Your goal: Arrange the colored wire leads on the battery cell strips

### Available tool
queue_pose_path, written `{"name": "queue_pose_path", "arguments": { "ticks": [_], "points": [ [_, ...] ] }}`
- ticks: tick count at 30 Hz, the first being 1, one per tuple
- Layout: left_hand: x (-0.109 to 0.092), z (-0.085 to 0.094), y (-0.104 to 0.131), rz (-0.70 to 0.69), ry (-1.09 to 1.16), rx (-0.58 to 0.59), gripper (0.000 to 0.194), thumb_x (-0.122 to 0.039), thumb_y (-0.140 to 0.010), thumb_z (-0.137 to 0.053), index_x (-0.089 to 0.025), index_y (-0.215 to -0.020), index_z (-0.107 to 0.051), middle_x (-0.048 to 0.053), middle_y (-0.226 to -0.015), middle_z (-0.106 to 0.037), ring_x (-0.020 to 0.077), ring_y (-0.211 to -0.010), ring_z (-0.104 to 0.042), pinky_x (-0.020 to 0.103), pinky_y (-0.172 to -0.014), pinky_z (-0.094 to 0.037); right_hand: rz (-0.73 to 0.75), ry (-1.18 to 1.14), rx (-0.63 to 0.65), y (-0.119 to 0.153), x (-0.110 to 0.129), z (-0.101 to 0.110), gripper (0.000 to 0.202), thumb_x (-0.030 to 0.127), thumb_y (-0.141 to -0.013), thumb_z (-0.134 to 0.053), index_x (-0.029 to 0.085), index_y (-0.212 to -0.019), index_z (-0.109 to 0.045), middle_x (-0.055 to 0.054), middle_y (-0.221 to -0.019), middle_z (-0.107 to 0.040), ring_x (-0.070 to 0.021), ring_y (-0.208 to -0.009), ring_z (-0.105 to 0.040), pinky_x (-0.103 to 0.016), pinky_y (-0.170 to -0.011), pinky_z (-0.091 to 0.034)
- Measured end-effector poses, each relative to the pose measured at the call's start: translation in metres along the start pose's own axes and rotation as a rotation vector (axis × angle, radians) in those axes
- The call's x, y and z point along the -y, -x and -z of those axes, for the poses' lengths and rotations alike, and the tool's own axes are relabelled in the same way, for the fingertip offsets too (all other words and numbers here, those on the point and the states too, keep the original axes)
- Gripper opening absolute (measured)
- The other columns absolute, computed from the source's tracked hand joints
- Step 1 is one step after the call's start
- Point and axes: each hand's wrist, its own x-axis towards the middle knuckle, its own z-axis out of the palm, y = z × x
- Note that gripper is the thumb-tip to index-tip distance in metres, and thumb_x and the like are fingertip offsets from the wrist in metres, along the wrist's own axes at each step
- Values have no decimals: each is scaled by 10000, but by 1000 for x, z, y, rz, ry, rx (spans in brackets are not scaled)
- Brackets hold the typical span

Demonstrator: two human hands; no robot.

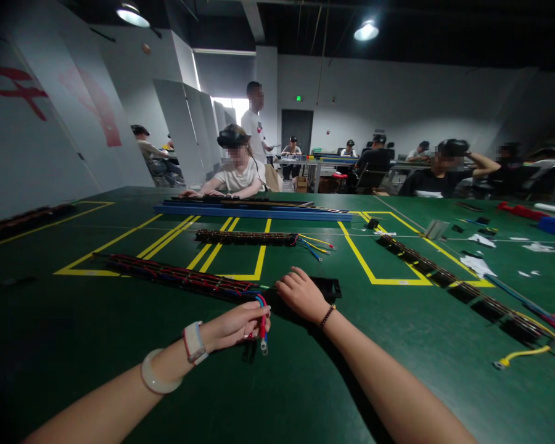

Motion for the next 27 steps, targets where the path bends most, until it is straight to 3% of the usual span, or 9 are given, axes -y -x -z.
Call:
{"name": "queue_pose_path", "arguments": {
  "ticks": [5, 13, 15, 21, 27],
  "points": [
    [6, 6, -4, -15, 69, 17, 200, -286, -797, -556, -157, -814, -403, 48, -683, -610, 105, -573, -565, 188, -498, -327, 280, -130, 10, -1, 9, 3, 248, 231, -892, -381, 158, -1061, -546, -55, -890, -595, -150, -853, -498, -334, -944, -318],
    [6, 8, -6, -30, 96, 61, 166, -296, -840, -477, -135, -848, -437, 91, -723, -628, 97, -524, -548, 198, -490, -322, 346, -157, 74, 1, 7, 3, 344, 250, -913, -321, 122, -1188, -482, -81, -869, -594, -157, -774, -489, -322, -806, -359],
    [6, 8, -6, -23, 69, 56, 172, -297, -835, -487, -132, -851, -442, 92, -723, -629, 90, -518, -541, 193, -486, -318, 284, -183, 65, -1, 8, -1, 313, 248, -917, -318, 125, -1124, -520, -73, -839, -590, -155, -755, -481, -307, -773, -353],
    [8, 9, -8, -23, -1, 56, 159, -281, -815, -502, -128, -820, -458, 71, -688, -613, 67, -477, -494, 194, -479, -309, -91, -207, 25, -23, 29, -1, 326, 282, -939, -293, 148, -797, -555, -47, -724, -569, -143, -709, -469, -269, -685, -312],
    [7, 6, -8, -12, -13, 12, 99, -210, -779, -503, -155, -856, -472, 16, -631, -572, 78, -480, -491, 193, -463, -283, -295, -119, 162, -61, 51, 17, 327, 340, -946, -289, 175, -823, -543, -45, -705, -602, -146, -671, -530, -264, -628, -309]
  ]
}}
